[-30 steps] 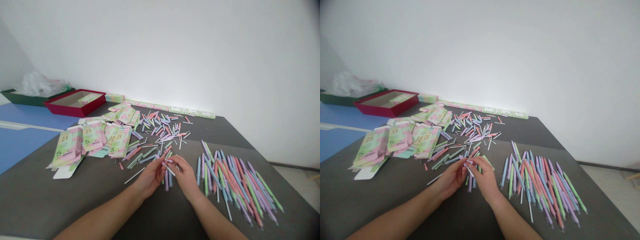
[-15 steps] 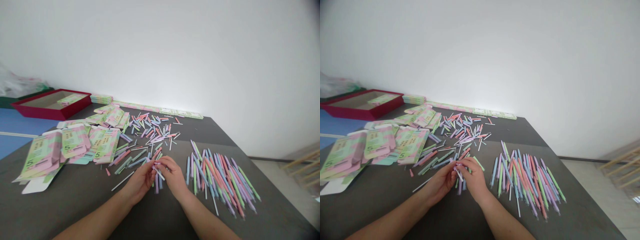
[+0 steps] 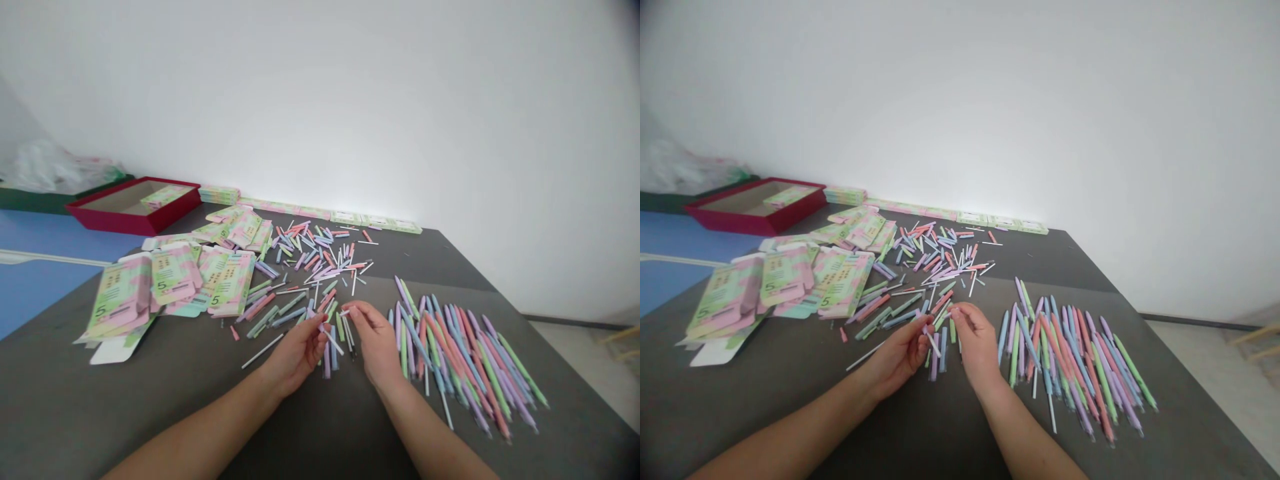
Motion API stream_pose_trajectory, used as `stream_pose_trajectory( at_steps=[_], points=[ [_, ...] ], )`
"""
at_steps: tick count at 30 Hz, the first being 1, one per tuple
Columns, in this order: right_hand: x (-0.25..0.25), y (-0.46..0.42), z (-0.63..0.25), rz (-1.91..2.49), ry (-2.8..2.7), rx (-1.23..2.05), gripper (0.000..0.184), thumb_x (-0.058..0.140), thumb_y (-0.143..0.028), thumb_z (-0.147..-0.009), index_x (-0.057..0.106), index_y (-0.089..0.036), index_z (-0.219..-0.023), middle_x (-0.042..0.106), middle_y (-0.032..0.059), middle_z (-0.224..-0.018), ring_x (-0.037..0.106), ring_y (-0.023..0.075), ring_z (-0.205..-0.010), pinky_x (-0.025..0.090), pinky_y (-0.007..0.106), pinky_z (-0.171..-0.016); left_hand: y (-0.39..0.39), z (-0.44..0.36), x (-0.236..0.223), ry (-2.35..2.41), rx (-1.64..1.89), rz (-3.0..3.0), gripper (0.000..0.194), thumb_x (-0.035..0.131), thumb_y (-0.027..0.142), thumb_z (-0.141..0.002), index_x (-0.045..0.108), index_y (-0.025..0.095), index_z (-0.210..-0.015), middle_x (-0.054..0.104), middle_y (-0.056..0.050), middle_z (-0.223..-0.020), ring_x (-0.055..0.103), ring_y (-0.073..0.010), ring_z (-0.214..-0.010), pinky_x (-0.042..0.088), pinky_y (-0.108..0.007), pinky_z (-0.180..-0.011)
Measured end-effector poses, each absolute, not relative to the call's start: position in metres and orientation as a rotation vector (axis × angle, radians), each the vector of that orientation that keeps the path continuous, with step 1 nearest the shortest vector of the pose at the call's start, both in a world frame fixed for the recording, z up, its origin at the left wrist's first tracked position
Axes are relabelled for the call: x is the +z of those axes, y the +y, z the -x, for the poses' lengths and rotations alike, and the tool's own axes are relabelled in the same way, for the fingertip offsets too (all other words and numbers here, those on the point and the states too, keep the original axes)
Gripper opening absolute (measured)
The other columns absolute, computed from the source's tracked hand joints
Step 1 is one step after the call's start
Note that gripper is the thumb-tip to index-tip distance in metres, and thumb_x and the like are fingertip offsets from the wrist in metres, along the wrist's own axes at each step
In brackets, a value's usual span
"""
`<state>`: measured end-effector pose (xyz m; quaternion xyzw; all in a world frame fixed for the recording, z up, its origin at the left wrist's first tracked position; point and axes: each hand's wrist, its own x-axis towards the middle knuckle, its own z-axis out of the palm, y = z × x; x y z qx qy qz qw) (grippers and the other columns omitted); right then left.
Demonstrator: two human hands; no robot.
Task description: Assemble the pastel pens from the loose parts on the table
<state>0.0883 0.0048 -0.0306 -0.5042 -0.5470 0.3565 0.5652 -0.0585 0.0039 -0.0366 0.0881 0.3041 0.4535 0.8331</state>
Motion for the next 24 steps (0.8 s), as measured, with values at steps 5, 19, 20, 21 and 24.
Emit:
stream_pose_trajectory(
  at_steps=[5,19,20,21,24],
  points=[
    [-0.03,0.002,-0.086,1.146,-1.471,0.762,0.017,0.052,-0.03,-0.084,0.066,-0.02,-0.083,0.062,0.004,-0.092,0.056,0.0176,-0.091,0.041,0.031,-0.085,-0.002,0.055,-0.037,0.604,0.891,-0.241,0.012,0.058,0.018,-0.081,0.061,0.009,-0.087,0.064,-0.001,-0.068,0.058,-0.0028,-0.049,0.052,-0.009,-0.049],
    [-0.023,0.002,-0.081,1.125,-1.654,0.757,0.023,0.052,-0.029,-0.084,0.063,-0.022,-0.103,0.062,0.0048,-0.103,0.057,0.0174,-0.095,0.042,0.032,-0.088,0.013,0.066,-0.036,0.553,0.979,-0.21,0.01,0.052,0.015,-0.084,0.059,0.008,-0.086,0.063,-0.001,-0.068,0.059,-0.0027,-0.049,0.052,-0.009,-0.05],
    [-0.022,0.003,-0.082,1.142,-1.656,0.734,0.022,0.052,-0.029,-0.084,0.063,-0.022,-0.102,0.062,0.0046,-0.102,0.057,0.0171,-0.093,0.043,0.032,-0.086,0.014,0.067,-0.035,0.55,0.985,-0.196,0.011,0.052,0.016,-0.085,0.059,0.007,-0.084,0.063,-0.001,-0.067,0.058,-0.0025,-0.049,0.052,-0.008,-0.05],
    [-0.021,0.003,-0.084,1.174,-1.665,0.692,0.02,0.051,-0.029,-0.085,0.063,-0.021,-0.099,0.063,0.0044,-0.099,0.058,0.017,-0.09,0.043,0.031,-0.084,0.015,0.069,-0.034,0.549,0.993,-0.181,0.012,0.051,0.016,-0.085,0.059,0.007,-0.083,0.062,-0.001,-0.067,0.058,-0.0023,-0.048,0.052,-0.008,-0.049],
    [-0.023,0.001,-0.089,1.359,-1.825,0.508,0.016,0.051,-0.026,-0.084,0.065,-0.02,-0.081,0.063,0.0037,-0.082,0.057,0.0171,-0.079,0.043,0.029,-0.074,0.017,0.072,-0.029,0.553,1.012,-0.148,0.012,0.05,0.017,-0.086,0.058,0.008,-0.082,0.061,0.0,-0.066,0.057,-0.0019,-0.048,0.052,-0.008,-0.049]
  ],
)
